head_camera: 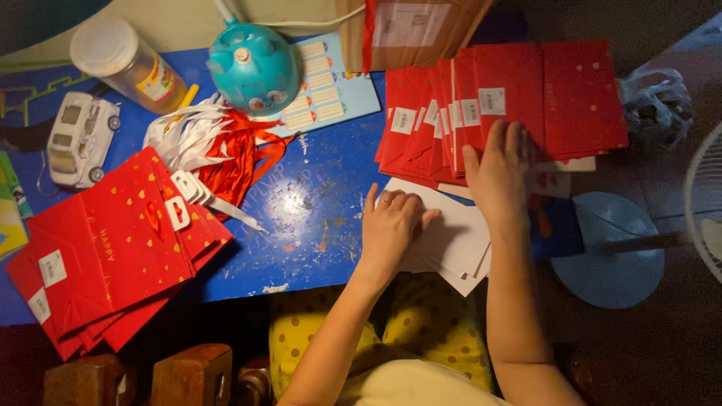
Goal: The person assembles red gift bags by threading red ribbons through white plastic handles and securing them. They then insert white paper inserts into the bags and stack the finished units on the table.
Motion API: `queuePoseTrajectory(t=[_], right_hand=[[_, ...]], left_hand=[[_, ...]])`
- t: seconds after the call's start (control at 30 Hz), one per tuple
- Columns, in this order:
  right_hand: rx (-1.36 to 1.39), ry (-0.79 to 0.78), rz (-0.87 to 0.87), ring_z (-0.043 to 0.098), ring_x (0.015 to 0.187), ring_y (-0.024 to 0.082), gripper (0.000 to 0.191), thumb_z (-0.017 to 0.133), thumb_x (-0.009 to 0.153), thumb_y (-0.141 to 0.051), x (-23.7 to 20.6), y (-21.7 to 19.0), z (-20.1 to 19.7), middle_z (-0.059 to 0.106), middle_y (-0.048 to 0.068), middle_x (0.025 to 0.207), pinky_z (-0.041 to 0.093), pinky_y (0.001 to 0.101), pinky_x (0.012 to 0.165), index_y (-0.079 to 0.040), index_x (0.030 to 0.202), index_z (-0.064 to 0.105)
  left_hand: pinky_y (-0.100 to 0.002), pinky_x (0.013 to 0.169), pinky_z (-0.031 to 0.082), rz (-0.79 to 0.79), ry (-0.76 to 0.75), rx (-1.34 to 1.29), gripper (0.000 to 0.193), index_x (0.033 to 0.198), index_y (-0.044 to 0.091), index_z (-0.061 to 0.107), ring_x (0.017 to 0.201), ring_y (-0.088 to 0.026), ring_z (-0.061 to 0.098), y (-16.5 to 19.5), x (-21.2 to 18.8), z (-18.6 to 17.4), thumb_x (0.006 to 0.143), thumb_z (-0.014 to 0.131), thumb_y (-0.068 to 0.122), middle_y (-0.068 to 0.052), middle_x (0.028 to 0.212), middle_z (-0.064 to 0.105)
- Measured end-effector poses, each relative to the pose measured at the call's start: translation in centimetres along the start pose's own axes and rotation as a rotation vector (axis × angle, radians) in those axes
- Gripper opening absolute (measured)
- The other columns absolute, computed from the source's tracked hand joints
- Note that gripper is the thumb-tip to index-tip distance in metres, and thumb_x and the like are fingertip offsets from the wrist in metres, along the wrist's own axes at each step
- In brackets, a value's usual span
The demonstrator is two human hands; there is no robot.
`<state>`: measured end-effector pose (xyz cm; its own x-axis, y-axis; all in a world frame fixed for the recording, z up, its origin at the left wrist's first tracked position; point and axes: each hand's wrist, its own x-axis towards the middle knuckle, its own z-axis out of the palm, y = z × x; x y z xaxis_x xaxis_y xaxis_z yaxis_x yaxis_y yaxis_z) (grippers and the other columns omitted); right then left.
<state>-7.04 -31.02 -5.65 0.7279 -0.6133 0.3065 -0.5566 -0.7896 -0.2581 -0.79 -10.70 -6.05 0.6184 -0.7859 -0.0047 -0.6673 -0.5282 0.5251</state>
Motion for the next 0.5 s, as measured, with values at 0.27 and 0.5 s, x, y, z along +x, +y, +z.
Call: queuePoseTrajectory(t=[0.27,0.5], right_hand=[[0.086,-0.037,0.025,0.054,0.128,0.048,0.052,0.045,0.102,-0.033,-0.2,-1.1,-0.9,0.054,0.031,0.14,0.044,0.053,0.108,0.001,0.14,0.05],[0.085,0.015,-0.084,0.058,0.11,0.051,0.049,0.054,0.092,-0.019,-0.1,-3.3,-2.9,0.057,0.033,0.121,0.05,0.0546,0.085,0.009,0.132,0.052]], left_hand=[[-0.056,0.122,0.036,0.47,0.456,-0.213,0.066,0.151,0.006,0.047,0.145,-0.037,0.052,5.6,7.1,0.8,0.101,0.059,0.048,-0.016,0.153,0.051],[-0.048,0.097,0.052,0.403,0.227,-0.467,0.063,0.15,0.002,0.043,0.123,-0.048,0.059,4.4,10.1,0.1,0.106,0.05,0.046,-0.028,0.156,0.041]])
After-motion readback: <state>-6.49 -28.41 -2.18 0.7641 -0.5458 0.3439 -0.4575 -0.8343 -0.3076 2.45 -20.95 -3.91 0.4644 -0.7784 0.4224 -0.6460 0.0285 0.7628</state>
